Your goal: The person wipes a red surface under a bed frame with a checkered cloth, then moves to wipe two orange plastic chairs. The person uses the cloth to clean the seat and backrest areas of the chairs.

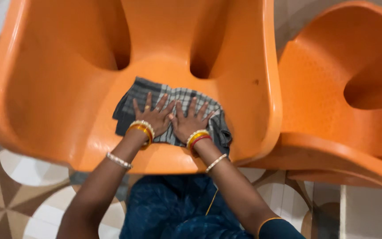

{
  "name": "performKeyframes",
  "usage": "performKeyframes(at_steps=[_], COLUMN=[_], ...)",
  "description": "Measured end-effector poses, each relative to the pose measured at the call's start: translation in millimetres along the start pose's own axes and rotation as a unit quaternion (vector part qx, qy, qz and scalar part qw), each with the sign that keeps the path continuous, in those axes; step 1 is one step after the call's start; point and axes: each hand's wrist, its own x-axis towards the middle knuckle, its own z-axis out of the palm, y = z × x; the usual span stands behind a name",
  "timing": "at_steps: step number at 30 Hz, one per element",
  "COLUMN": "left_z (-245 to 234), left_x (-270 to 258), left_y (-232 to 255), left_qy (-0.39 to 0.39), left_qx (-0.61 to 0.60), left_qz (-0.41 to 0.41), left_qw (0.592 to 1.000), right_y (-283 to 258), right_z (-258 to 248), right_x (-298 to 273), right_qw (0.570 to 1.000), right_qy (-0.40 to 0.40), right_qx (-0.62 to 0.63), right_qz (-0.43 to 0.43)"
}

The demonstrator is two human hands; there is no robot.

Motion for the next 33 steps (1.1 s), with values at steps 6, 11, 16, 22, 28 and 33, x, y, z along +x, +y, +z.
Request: performKeyframes(at_steps=[6, 11, 16, 22, 28, 33], left_z=[-14.2, -23.4, -44.8, -45.6, -43.6, -30.9], left_x=[-3.3, -44.8, -43.0, 30.1, 98.9, 96.3], left_y=[-57.8, -45.5, -12.8, -33.4, -73.8, -111.5], left_qy=[0.010, -0.024, -0.103, 0.017, 0.074, 0.087], left_qx=[0.013, 0.006, -0.017, -0.036, 0.002, -0.054], left_qz=[-0.073, -0.072, 0.004, 0.110, 0.064, -0.020], left_qw=[0.997, 0.997, 0.995, 0.993, 0.995, 0.995], right_y=[-51.2, -40.5, -13.0, -10.7, -26.4, -61.3], right_z=[-11.0, -7.5, -25.6, -30.6, -31.9, -31.5], right_x=[46.3, 18.1, -11.3, 28.9, 115.9, 142.2], right_qw=[0.997, 0.988, 0.993, 0.999, 0.998, 0.998], right_qy=[-0.020, -0.030, -0.079, 0.007, 0.049, 0.039], right_qx=[0.011, 0.019, 0.017, 0.011, 0.015, -0.009], right_qz=[-0.075, -0.150, -0.085, 0.040, 0.020, -0.047])
